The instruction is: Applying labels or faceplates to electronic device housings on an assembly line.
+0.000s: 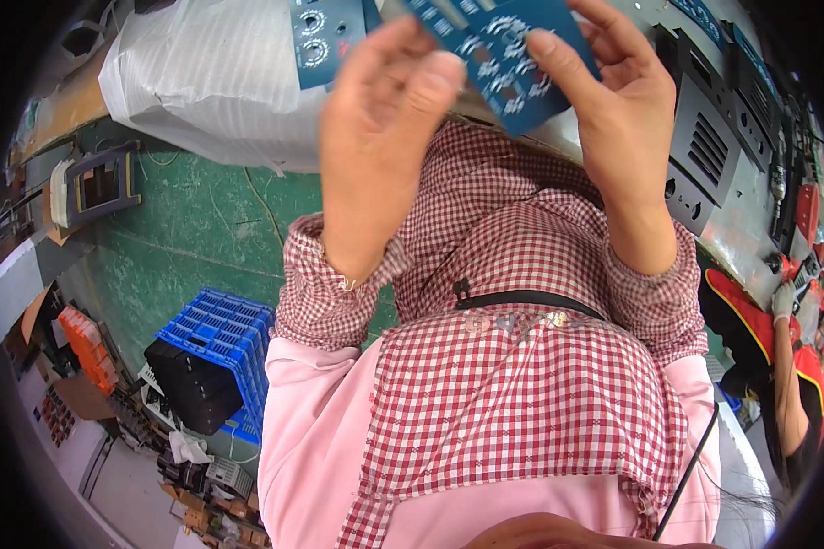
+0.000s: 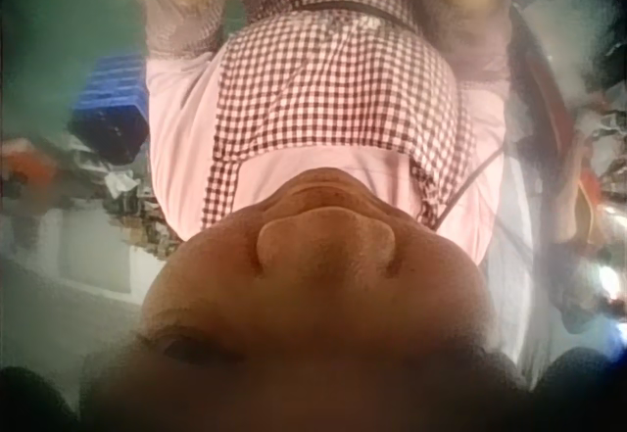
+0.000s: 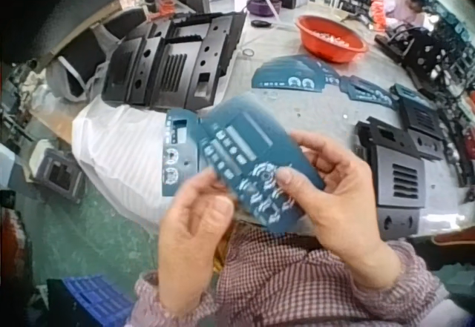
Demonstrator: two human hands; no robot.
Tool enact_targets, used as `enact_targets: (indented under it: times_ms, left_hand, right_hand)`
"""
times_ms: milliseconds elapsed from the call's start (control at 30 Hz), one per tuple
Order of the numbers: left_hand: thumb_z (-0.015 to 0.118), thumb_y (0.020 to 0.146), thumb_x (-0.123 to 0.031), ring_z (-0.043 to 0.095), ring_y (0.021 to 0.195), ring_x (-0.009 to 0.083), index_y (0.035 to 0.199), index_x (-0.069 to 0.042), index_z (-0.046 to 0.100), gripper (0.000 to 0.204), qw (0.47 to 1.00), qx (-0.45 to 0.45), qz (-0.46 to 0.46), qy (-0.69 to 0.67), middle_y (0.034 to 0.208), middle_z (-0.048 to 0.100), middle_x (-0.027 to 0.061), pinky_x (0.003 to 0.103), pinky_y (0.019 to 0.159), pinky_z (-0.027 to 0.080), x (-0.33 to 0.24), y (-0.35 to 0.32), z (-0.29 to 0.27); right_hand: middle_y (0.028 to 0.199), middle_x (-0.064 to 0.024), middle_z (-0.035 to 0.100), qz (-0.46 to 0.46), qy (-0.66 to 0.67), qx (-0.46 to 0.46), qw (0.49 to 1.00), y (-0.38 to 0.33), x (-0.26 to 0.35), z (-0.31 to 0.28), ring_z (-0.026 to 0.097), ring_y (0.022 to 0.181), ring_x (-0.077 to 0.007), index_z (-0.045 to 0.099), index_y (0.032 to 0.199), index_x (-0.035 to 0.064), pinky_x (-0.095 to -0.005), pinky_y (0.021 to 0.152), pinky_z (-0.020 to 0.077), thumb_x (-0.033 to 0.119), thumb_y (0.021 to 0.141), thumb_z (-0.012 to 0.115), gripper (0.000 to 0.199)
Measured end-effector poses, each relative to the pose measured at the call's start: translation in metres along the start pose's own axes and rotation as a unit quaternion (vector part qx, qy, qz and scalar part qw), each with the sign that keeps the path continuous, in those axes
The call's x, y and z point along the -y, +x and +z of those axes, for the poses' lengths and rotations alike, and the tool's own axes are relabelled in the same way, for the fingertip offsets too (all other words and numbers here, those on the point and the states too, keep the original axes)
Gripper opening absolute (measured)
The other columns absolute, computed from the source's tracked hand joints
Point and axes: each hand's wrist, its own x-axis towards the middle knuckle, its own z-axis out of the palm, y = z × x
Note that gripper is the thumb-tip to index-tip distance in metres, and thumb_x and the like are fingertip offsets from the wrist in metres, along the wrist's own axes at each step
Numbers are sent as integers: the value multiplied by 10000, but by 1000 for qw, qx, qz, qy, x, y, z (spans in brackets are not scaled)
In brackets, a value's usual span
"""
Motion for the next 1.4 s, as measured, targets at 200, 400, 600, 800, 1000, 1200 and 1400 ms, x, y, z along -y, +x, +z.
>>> enact_targets:
  times_ms: [200, 400, 600, 800, 1000, 1200, 1400]
  left_hand:
    - [687, 933, -169, 596, 862, 69, 1123, 45, 655, 288, 982, 11, -131, -139, 975, 676, 38, 226, 775, 487, 11, -1, 8]
    - [608, 971, -182, 607, 1012, 205, 1299, 141, 472, 479, 989, 81, -114, -38, 1248, 572, 201, 284, 835, 497, 1, 36, 31]
    - [625, 963, -149, 592, 1004, 161, 1355, 113, 431, 510, 998, -31, -48, -5, 1219, 589, 158, 272, 855, 493, -29, 5, 31]
    - [601, 968, -84, 610, 776, 92, 1043, 84, 678, 200, 982, -56, -144, -110, 888, 693, 58, 213, 688, 489, -33, -22, 20]
    - [687, 929, -121, 598, 834, 68, 1093, 27, 689, 221, 994, 11, -10, -108, 935, 689, 33, 206, 746, 477, -4, -28, -7]
    - [703, 899, -65, 660, 960, 158, 1108, 15, 673, 226, 988, 35, 8, -148, 1051, 700, 92, 298, 861, 531, 2, -35, -18]
    - [703, 882, -13, 639, 944, 155, 1103, 10, 689, 222, 990, 29, 98, -95, 1038, 697, 79, 281, 883, 489, 7, -40, -21]
  right_hand:
    - [903, -21, 651, -157, 291, 163, 930, 15, -65, -6, 600, 799, -66, 600, 1052, -22, -190, 730, 491, 9, 874, 697, 205]
    - [890, -16, 659, 5, -5, -33, 999, 16, -6, -8, 607, 770, -65, 628, 1044, 3, -175, 712, 491, 31, 919, 651, 131]
    - [962, -58, 666, 159, 75, 50, 983, -7, 20, -1, 635, 848, -97, 581, 1149, -33, -211, 769, 530, 15, 928, 624, 230]
    - [1007, -81, 641, -7, 251, 251, 935, 0, -42, 14, 621, 886, -102, 578, 1120, -40, -233, 798, 531, 6, 889, 676, 255]
    - [936, -44, 644, -207, 346, 372, 836, -1, -61, 21, 604, 814, -77, 598, 1061, -32, -207, 726, 508, 30, 889, 692, 206]
    - [917, -42, 649, 247, 98, 177, 948, -33, 6, 15, 601, 804, -70, 598, 1062, -38, -200, 718, 503, 29, 890, 686, 204]
    - [922, -50, 660, 292, 102, 185, 933, -32, 20, 24, 607, 804, -69, 599, 1080, -43, -205, 733, 508, 5, 898, 655, 196]
